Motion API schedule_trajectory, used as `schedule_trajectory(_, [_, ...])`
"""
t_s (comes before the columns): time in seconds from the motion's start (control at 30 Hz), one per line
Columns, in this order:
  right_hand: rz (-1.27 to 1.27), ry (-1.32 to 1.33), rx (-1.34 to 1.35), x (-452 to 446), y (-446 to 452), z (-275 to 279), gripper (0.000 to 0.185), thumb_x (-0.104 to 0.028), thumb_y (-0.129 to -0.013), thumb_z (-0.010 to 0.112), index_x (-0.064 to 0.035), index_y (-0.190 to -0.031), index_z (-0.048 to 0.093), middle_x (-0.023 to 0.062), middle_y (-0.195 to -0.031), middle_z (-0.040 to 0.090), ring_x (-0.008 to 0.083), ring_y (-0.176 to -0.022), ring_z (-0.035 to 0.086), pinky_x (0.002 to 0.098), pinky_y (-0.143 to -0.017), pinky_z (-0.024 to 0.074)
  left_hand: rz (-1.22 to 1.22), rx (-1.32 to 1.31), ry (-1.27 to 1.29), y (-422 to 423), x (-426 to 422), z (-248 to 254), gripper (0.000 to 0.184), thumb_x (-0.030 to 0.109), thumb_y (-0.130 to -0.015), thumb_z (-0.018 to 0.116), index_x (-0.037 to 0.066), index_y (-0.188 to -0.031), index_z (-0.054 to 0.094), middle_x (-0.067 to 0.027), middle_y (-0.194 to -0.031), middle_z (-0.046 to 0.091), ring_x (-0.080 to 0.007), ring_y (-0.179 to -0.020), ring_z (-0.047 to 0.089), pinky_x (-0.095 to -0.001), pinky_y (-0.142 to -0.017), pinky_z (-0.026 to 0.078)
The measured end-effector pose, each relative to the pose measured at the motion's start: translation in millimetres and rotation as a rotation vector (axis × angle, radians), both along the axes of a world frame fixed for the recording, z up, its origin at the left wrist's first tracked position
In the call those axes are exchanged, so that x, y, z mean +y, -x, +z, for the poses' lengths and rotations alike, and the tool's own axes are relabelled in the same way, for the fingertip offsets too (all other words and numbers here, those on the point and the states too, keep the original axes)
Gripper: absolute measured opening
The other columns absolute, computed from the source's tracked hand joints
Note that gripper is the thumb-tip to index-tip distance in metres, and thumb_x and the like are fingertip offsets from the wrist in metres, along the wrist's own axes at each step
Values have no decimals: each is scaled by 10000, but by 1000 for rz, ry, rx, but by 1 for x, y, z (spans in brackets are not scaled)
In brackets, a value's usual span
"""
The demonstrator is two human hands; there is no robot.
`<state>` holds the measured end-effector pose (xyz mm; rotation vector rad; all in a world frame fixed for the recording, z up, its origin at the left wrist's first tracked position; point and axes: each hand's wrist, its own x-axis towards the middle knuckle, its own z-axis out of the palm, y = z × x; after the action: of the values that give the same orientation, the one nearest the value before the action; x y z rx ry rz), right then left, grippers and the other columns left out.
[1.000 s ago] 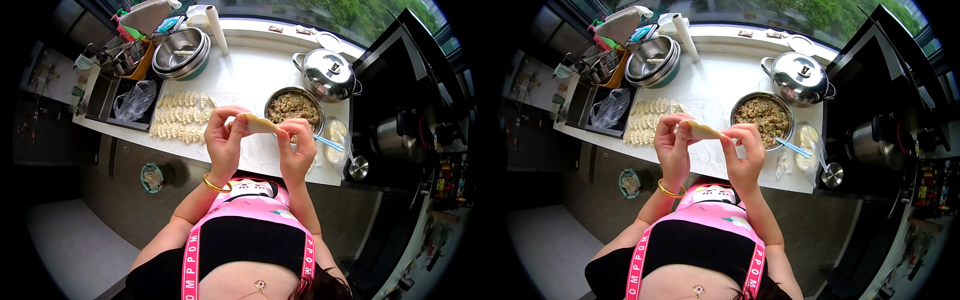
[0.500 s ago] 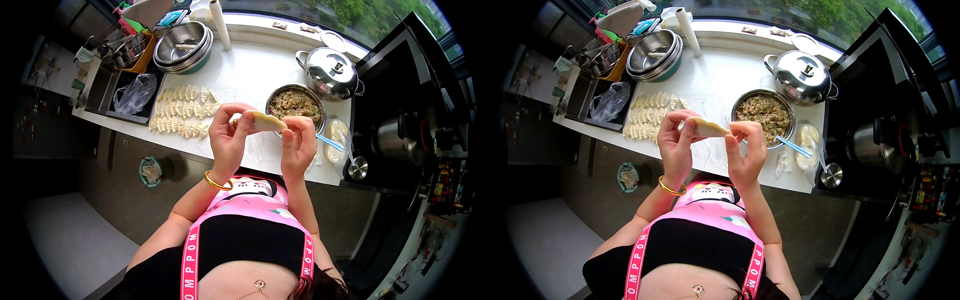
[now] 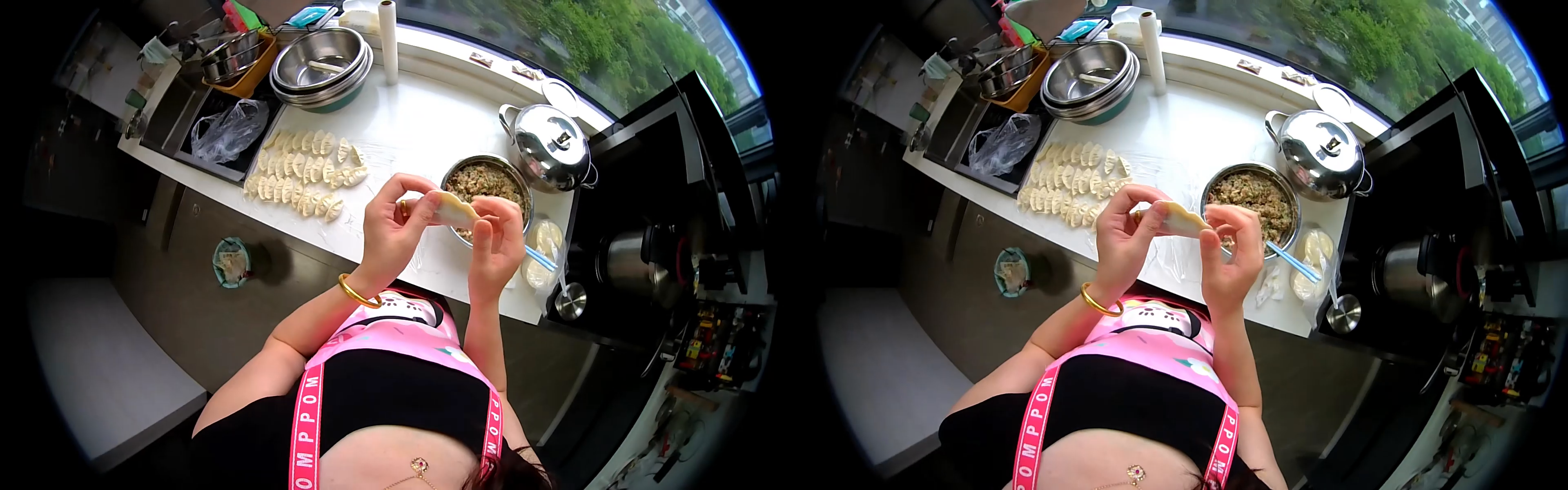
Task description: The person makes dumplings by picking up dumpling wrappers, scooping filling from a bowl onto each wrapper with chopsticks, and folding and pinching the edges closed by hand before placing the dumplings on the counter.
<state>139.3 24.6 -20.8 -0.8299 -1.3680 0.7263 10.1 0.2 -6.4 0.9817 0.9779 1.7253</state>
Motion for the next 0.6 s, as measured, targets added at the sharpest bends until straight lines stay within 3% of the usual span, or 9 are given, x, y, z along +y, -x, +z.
schedule_trajectory(0.07, [39, 39, -21, 0, 1, 7, 192, -184, -885, 681, -5, -911, 619, 91, -886, 615, 161, -768, 568, 261, -637, 446, -35, 53, 35, 2, 0, -6, 86, 64, -947, 593, 5, -998, 556, -41, -907, 646, -61, -739, 645, -198, -619, 539])
schedule_trajectory(0.2, [49, 58, -98, 2, 1, -1, 104, -71, -851, 692, 6, -858, 623, 98, -867, 621, 164, -759, 570, 265, -633, 450, -30, 116, 60, 3, -2, -10, 88, 69, -936, 615, 8, -981, 572, -23, -878, 644, -35, -715, 623, -170, -550, 460])
schedule_trajectory(0.27, [36, 46, -96, 1, 4, 0, 89, -49, -851, 686, 11, -853, 620, 94, -853, 617, 161, -763, 569, 262, -638, 448, -56, 196, 66, 5, -3, -10, 81, 34, -942, 583, -20, -995, 555, -68, -993, 611, -110, -846, 646, -250, -763, 574])
schedule_trajectory(0.3, [14, 34, -90, 1, 6, 1, 75, -26, -851, 680, 15, -848, 618, 90, -840, 613, 158, -766, 568, 260, -642, 447, -50, 193, 67, 5, -3, -11, 81, 34, -942, 583, -20, -995, 555, -68, -993, 611, -110, -846, 646, -250, -763, 574])
schedule_trajectory(0.37, [38, 99, -20, 0, 6, -2, 70, -25, -857, 674, 19, -852, 620, 85, -851, 608, 154, -784, 569, 256, -661, 451, -40, 161, 8, 4, -1, -13, 103, 68, -924, 629, -4, -976, 578, -36, -895, 644, -48, -727, 631, -174, -559, 473])
schedule_trajectory(0.4, [56, 164, 53, -1, 6, -3, 67, -24, -864, 669, 23, -857, 621, 80, -862, 602, 149, -801, 569, 253, -679, 455, -37, 160, 6, 5, -1, -11, 103, 68, -924, 629, -4, -976, 578, -36, -895, 644, -48, -727, 631, -174, -559, 473])
schedule_trajectory(0.5, [152, 299, 160, 0, 10, 11, 63, -25, -872, 668, 25, -880, 631, 68, -913, 588, 131, -843, 566, 242, -722, 460, -48, 131, 12, 8, -1, -4, 103, 50, -918, 623, -15, -985, 578, -49, -911, 647, -71, -749, 649, -190, -610, 526])
schedule_trajectory(0.53, [153, 298, 158, 1, 9, 9, 63, -25, -872, 668, 25, -880, 631, 68, -913, 588, 131, -843, 566, 242, -722, 460, -90, 154, 46, 12, -3, -4, 109, 33, -924, 607, -23, -1009, 569, -61, -957, 634, -90, -804, 650, -213, -688, 547])
schedule_trajectory(0.6, [216, 214, 29, 3, 8, 3, 78, -28, -870, 676, 26, -911, 636, 64, -956, 576, 118, -866, 563, 233, -742, 466, -132, 176, 79, 16, -4, -3, 118, 16, -930, 591, -32, -1034, 561, -73, -1003, 620, -109, -860, 652, -237, -766, 568])
